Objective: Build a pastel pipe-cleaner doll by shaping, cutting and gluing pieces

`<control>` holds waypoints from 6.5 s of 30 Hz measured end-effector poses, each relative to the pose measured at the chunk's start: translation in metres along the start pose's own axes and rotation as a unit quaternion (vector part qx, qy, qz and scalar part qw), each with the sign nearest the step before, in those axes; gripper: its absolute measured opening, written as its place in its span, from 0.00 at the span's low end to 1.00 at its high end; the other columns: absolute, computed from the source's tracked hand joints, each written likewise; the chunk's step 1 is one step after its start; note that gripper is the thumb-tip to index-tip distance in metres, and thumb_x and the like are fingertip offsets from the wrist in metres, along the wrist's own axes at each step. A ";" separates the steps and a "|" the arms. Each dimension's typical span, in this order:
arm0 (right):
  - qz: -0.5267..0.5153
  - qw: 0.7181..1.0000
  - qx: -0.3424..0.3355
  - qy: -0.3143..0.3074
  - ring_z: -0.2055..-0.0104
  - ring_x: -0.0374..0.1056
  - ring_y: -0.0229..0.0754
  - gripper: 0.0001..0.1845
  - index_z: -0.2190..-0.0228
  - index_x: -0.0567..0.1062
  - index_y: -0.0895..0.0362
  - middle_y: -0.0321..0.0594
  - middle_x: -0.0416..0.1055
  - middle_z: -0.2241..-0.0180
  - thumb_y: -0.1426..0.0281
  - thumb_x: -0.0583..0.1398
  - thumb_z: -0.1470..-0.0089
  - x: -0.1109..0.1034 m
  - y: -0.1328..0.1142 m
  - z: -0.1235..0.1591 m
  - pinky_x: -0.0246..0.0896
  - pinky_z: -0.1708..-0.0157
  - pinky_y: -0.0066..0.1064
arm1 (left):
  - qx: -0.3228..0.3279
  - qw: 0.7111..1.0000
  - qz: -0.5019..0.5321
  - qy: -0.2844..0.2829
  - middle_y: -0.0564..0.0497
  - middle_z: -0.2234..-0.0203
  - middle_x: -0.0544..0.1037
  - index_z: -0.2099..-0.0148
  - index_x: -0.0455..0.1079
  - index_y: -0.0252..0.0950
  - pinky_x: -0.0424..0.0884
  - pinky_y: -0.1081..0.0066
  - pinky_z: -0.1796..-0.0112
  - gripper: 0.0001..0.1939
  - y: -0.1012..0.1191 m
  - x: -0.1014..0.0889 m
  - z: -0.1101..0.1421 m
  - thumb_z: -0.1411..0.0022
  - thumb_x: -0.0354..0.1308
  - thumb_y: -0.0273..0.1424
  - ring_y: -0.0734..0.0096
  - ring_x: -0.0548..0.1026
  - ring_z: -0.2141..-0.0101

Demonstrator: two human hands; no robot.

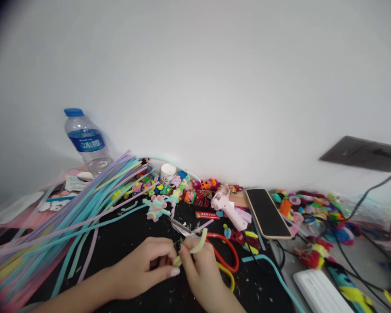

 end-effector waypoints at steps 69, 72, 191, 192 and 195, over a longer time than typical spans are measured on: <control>-0.046 0.998 -0.006 0.042 0.78 0.52 0.34 0.14 0.79 0.62 0.57 0.31 0.55 0.81 0.69 0.49 0.43 -0.014 -0.002 0.000 0.46 0.78 0.26 | -0.094 0.969 0.173 0.150 0.55 0.82 0.69 0.72 0.72 0.31 0.60 0.78 0.80 0.09 -0.029 -0.024 0.000 0.45 0.56 0.32 0.79 0.65 0.84; -0.033 0.997 -0.010 0.072 0.80 0.49 0.34 0.14 0.81 0.59 0.56 0.30 0.52 0.82 0.70 0.50 0.44 -0.020 -0.002 0.000 0.44 0.80 0.26 | -0.089 0.968 0.164 0.171 0.55 0.82 0.69 0.72 0.71 0.31 0.60 0.77 0.79 0.09 -0.028 -0.029 0.001 0.44 0.55 0.31 0.78 0.65 0.83; 0.006 0.998 -0.058 0.002 0.82 0.50 0.32 0.17 0.85 0.56 0.56 0.29 0.52 0.85 0.72 0.53 0.47 -0.009 -0.010 -0.002 0.44 0.80 0.25 | -0.159 0.900 0.389 0.117 0.52 0.80 0.76 0.72 0.70 0.30 0.70 0.71 0.71 0.07 -0.045 -0.004 -0.002 0.52 0.62 0.30 0.70 0.75 0.75; 0.013 0.998 -0.059 -0.014 0.82 0.50 0.32 0.17 0.84 0.56 0.56 0.29 0.52 0.85 0.72 0.52 0.47 -0.006 -0.012 -0.003 0.44 0.80 0.25 | -0.160 0.901 0.387 0.116 0.52 0.80 0.76 0.72 0.70 0.30 0.70 0.71 0.71 0.06 -0.045 -0.003 -0.002 0.52 0.62 0.29 0.69 0.75 0.74; 0.042 0.997 -0.048 -0.037 0.82 0.49 0.32 0.18 0.84 0.56 0.56 0.29 0.50 0.84 0.71 0.49 0.43 -0.002 -0.010 -0.003 0.43 0.80 0.25 | -0.164 0.913 0.357 0.110 0.52 0.80 0.76 0.73 0.69 0.31 0.70 0.72 0.72 0.06 -0.044 -0.004 -0.002 0.51 0.61 0.29 0.69 0.75 0.75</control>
Point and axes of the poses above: each hand's wrist, its own z-axis away from the middle knuckle, its own x-axis out of the palm, y = z × x, the point moved 9 cm from there along -z, towards the middle knuckle
